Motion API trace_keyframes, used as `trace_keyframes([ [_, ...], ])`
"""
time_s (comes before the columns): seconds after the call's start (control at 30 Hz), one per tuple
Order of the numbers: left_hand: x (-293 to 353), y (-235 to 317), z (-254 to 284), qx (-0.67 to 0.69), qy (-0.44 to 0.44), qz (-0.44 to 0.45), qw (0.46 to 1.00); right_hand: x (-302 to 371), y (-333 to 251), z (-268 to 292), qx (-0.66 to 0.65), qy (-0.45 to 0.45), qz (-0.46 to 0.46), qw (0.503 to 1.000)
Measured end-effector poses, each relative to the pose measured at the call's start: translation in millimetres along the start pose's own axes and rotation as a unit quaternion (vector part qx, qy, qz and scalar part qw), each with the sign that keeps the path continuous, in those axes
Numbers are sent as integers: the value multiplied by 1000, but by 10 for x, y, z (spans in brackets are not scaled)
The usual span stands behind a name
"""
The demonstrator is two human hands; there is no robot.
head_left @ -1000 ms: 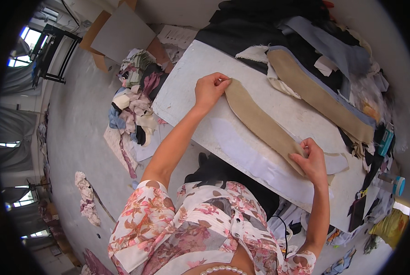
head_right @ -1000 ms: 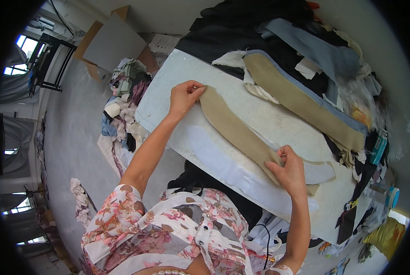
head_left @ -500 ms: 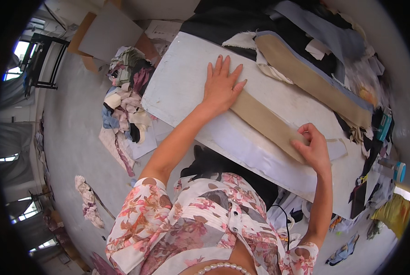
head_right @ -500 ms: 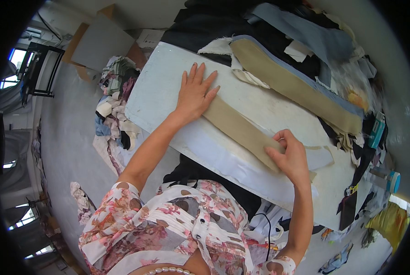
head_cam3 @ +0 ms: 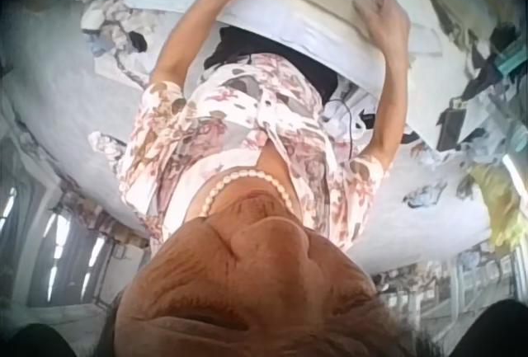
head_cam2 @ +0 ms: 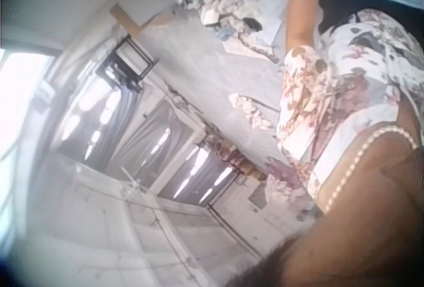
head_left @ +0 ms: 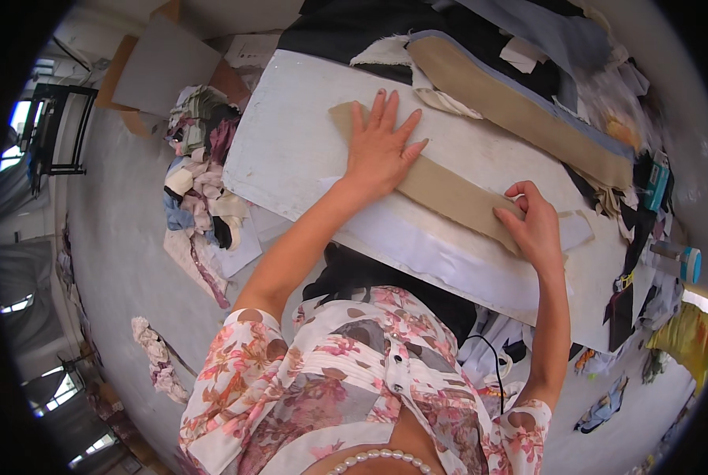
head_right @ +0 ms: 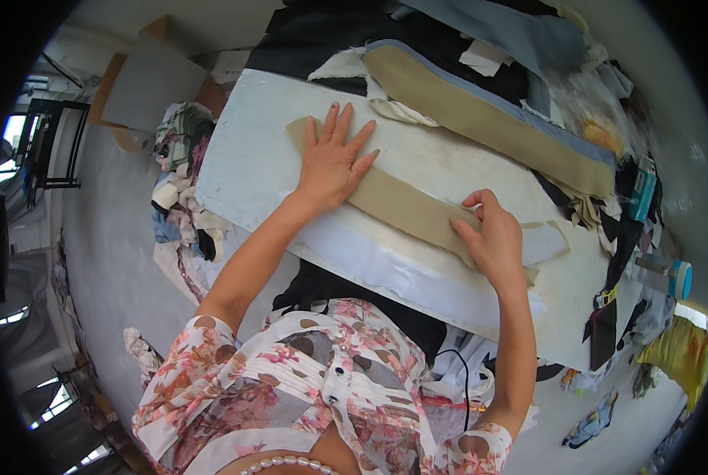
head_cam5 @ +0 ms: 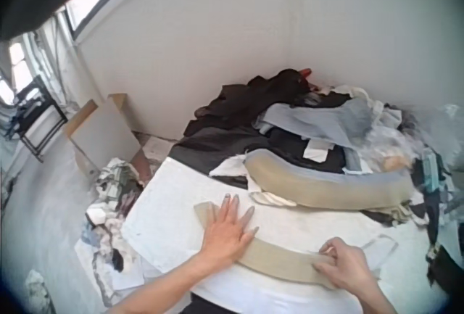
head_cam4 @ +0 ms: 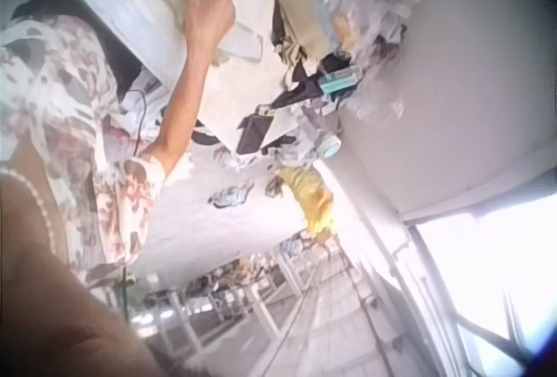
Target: The person repeatedly folds a white fabric piece on a white table, using a beige template to guide the fold. The person smooths the fabric and template, then folds the fabric over the template multiple times.
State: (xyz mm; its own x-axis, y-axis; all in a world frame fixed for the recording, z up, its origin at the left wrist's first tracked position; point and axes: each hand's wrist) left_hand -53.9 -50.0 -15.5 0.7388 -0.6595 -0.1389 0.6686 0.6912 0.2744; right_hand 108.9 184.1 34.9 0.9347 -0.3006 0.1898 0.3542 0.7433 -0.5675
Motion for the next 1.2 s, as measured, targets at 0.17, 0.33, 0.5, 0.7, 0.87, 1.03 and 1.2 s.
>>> trace_keyframes([
  [0.17,-1,-26,12,34,6,-9,999,24,102,83,6,13,-19,1000],
  [0.33,-22,215,73,22,4,-33,999,2,135,48,21,17,-17,1000],
  [0.5,-12,932,-126,119,-75,-222,965,-2,158,33,29,22,-15,999],
  [0.7,-25,946,-181,86,-111,-203,969,113,373,304,-27,13,-27,999],
  [0.87,-23,955,-208,82,-107,-205,970,154,522,343,-17,59,-32,998],
  [1.03,-20,953,-186,77,-108,-206,970,157,532,290,15,66,-29,997],
  [1.2,-16,931,-182,88,-96,-216,968,235,441,393,-61,59,-44,995],
])
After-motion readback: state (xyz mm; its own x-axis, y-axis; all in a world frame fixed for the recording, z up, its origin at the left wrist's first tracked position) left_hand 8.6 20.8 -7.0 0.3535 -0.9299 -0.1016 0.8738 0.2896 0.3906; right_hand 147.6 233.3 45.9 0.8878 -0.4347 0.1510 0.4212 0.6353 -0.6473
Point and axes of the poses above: each hand's wrist, its own x-axis away from the middle knuckle, its own z-axis out of the back of the hand, y = z × x, and after that the axes turned 8 degrees about x, right-handed
